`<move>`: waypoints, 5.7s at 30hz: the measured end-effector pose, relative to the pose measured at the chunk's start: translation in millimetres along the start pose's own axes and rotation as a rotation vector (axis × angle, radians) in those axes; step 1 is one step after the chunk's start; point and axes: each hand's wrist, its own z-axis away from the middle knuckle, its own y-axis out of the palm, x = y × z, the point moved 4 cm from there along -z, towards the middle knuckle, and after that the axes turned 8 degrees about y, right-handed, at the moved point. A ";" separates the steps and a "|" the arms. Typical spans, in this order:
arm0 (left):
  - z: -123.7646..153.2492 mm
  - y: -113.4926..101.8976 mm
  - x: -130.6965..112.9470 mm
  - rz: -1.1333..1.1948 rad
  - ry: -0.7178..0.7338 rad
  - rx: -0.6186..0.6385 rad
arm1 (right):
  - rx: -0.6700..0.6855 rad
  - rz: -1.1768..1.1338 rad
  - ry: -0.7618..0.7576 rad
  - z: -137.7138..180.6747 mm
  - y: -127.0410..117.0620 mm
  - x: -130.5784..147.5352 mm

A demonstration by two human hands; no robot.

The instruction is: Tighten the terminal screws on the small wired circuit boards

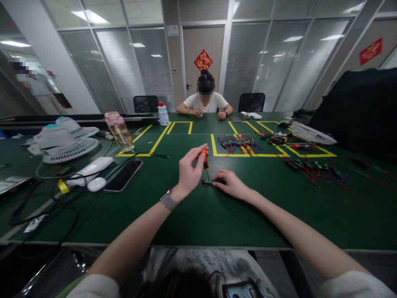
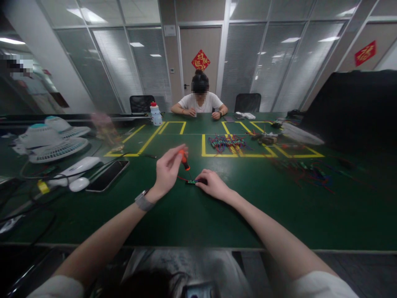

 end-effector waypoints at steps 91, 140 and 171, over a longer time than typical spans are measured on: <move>-3.8 1.8 -3.8 -0.155 0.061 0.147 | 0.011 0.014 -0.003 1.1 -3.6 -1.5; -1.5 2.7 -11.6 -0.276 0.262 0.207 | 0.001 0.019 -0.020 1.7 -4.1 0.1; -4.2 2.0 -8.6 -0.175 0.154 0.122 | 0.016 0.036 -0.012 1.8 -4.8 2.8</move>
